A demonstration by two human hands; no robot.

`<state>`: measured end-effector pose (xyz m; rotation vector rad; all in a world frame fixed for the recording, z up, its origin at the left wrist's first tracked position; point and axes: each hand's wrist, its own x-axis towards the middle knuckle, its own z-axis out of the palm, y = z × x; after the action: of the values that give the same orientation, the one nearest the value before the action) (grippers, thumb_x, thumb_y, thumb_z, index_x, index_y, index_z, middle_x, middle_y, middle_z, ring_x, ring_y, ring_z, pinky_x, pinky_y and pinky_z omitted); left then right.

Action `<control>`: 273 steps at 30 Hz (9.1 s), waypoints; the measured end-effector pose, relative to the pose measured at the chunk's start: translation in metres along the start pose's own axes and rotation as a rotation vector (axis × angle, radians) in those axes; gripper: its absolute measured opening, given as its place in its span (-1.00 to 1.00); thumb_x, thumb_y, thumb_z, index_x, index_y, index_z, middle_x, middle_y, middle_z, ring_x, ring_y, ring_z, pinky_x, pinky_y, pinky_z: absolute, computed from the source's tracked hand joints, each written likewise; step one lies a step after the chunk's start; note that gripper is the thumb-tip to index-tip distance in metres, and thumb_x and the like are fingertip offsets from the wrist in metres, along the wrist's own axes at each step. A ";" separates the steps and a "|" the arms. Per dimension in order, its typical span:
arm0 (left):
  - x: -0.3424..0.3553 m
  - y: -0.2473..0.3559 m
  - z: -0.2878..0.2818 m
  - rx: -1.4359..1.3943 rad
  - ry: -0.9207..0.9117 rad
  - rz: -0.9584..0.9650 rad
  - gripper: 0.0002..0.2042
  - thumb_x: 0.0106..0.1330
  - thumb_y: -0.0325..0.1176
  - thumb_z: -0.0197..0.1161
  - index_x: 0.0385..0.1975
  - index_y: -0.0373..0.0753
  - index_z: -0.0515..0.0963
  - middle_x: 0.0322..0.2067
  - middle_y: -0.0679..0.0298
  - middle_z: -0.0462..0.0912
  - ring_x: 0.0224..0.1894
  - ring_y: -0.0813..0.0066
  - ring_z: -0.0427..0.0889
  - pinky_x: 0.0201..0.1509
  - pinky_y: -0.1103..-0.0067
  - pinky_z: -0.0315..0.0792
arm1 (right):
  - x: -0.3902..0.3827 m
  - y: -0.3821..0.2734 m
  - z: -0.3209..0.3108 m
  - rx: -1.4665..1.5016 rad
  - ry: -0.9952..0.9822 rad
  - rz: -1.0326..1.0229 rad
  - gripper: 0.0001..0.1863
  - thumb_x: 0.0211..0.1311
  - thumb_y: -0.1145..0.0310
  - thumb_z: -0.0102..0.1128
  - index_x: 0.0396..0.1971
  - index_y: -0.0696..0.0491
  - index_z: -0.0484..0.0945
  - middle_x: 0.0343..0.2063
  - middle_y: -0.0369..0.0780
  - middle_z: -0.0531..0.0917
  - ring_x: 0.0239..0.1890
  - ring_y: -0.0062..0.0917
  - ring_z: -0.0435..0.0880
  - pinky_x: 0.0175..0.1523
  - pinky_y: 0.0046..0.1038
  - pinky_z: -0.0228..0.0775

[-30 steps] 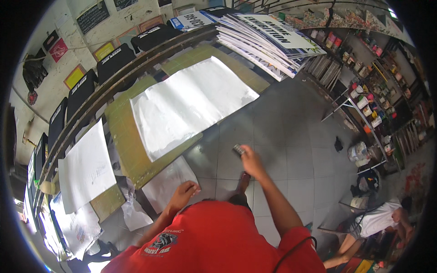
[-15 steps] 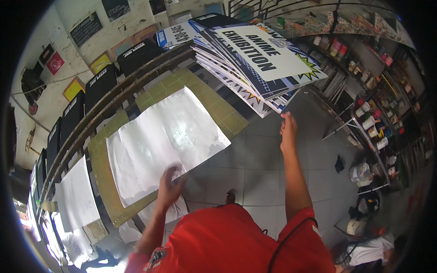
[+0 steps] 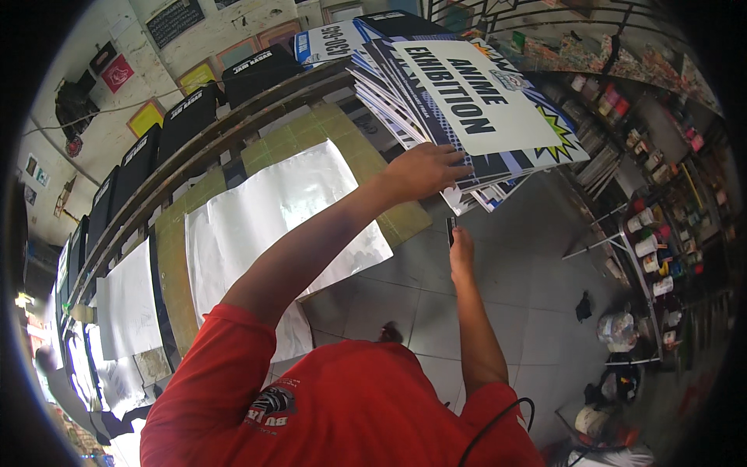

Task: The person applies a clear protective film to a large printed sheet featuring a QR code and text. They use a small black squeegee tool to smooth the film and remove air bubbles. After finishing one sheet, they stack it and pick up another sheet labeled 'ANIME EXHIBITION' to repeat the process.

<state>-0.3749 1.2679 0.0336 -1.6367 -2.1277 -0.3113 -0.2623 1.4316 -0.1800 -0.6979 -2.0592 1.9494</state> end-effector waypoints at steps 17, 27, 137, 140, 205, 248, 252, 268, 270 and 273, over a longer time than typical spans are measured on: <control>-0.070 -0.016 -0.037 -1.079 1.022 -0.755 -0.77 0.46 -0.40 -0.15 0.05 -0.25 0.29 0.29 0.15 0.19 0.05 0.46 0.42 0.10 0.47 0.45 | 0.008 -0.037 -0.012 0.263 -0.138 0.232 -0.55 0.34 -0.09 -0.08 -0.15 0.00 0.51 -0.59 -0.44 0.32 -0.60 -0.76 0.23 -0.46 -0.66 0.06; -0.125 -0.077 -0.036 -1.857 1.289 -0.995 -0.74 0.39 -0.47 -0.04 -0.03 -0.53 0.27 0.01 -0.06 0.42 0.03 0.21 0.49 0.23 0.41 0.37 | -0.007 -0.107 -0.017 0.703 -0.416 0.079 -0.30 0.29 -0.29 -0.18 -0.07 0.12 0.47 -0.58 -0.40 0.30 -0.58 -0.71 0.20 -0.44 -0.62 0.05; -0.893 0.538 -0.311 0.034 0.969 -2.313 -0.64 0.21 -0.32 0.28 -0.01 -0.25 0.47 -0.11 0.09 0.55 -0.10 0.26 0.57 -0.13 0.45 0.48 | -0.739 0.003 0.716 -0.111 -1.559 -0.551 -0.92 0.11 0.53 0.08 -0.41 0.20 0.54 -0.49 -0.21 0.63 -0.42 -0.60 0.57 -0.26 -0.52 0.40; -0.991 0.455 -0.372 0.349 1.036 -2.189 -0.58 0.18 -0.32 0.29 0.03 -0.29 0.43 -0.10 0.05 0.56 -0.09 0.17 0.56 -0.09 0.39 0.47 | -0.735 0.031 0.718 -0.016 -1.537 -0.427 -0.91 0.07 0.58 -0.06 -0.48 0.16 0.45 -0.53 -0.25 0.53 -0.40 -0.60 0.49 -0.22 -0.54 0.34; -1.099 0.278 0.011 -0.075 -0.668 -1.032 -0.79 0.14 -0.25 0.21 -0.26 -0.14 0.62 -0.26 0.20 0.63 -0.28 0.21 0.62 -0.12 0.35 0.46 | -0.939 0.209 0.204 -0.590 -0.166 0.284 -0.64 0.44 0.19 -0.14 -0.13 0.19 0.49 -0.68 -0.40 0.28 -0.62 -0.75 0.22 -0.49 -0.63 0.07; -1.380 0.491 -0.545 0.568 0.352 -1.948 -0.43 0.09 -0.35 0.34 0.10 -0.36 0.30 0.12 -0.10 0.34 0.20 -0.08 0.28 0.27 0.23 0.19 | -0.799 0.077 0.695 -0.458 -0.527 -0.532 -0.78 0.30 0.45 -0.06 -0.07 0.10 0.38 -0.32 -0.13 0.56 -0.31 -0.43 0.56 -0.17 -0.37 0.36; -1.513 0.494 -0.552 0.499 0.504 -2.180 -0.42 0.19 -0.19 0.33 0.05 -0.48 0.28 0.02 -0.12 0.37 -0.02 0.03 0.43 0.04 0.30 0.38 | -0.778 0.099 0.726 -0.410 -0.379 -0.648 -0.79 0.28 0.48 -0.03 -0.11 0.14 0.42 -0.29 -0.11 0.60 -0.24 -0.38 0.59 -0.10 -0.40 0.37; -1.508 0.498 -0.628 -0.412 1.100 -2.212 -0.70 0.28 -0.38 0.19 -0.02 -0.33 0.51 -0.33 0.32 0.63 -0.41 0.69 0.53 -0.39 0.72 0.43 | -0.853 0.077 0.747 -0.894 -0.031 -0.736 -0.65 0.14 0.37 0.22 -0.06 0.12 0.45 -0.13 -0.03 0.56 -0.02 -0.11 0.51 0.07 -0.22 0.32; -1.492 0.486 -0.642 -0.382 1.143 -2.149 -0.71 0.31 -0.40 0.15 0.00 -0.33 0.50 -0.33 0.35 0.62 -0.42 0.74 0.50 -0.39 0.76 0.39 | -0.868 0.069 0.747 -0.785 0.007 -0.848 -0.64 0.13 0.37 0.24 -0.06 0.12 0.45 -0.12 -0.03 0.55 -0.03 -0.11 0.51 0.09 -0.21 0.31; -1.444 0.459 -0.665 -0.148 0.905 -2.006 -0.71 0.28 -0.54 0.15 -0.01 -0.47 0.47 -0.29 0.29 0.60 -0.27 0.64 0.52 -0.21 0.70 0.41 | -0.938 0.040 0.774 -0.423 -0.214 -0.687 -0.79 0.21 0.39 0.18 -0.18 0.13 0.53 -0.21 -0.16 0.60 -0.13 -0.40 0.56 0.01 -0.39 0.37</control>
<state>0.4965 -0.1327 -0.0961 1.0473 -2.0114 -1.3325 0.1905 0.3024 -0.1429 0.1757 -2.4246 1.2579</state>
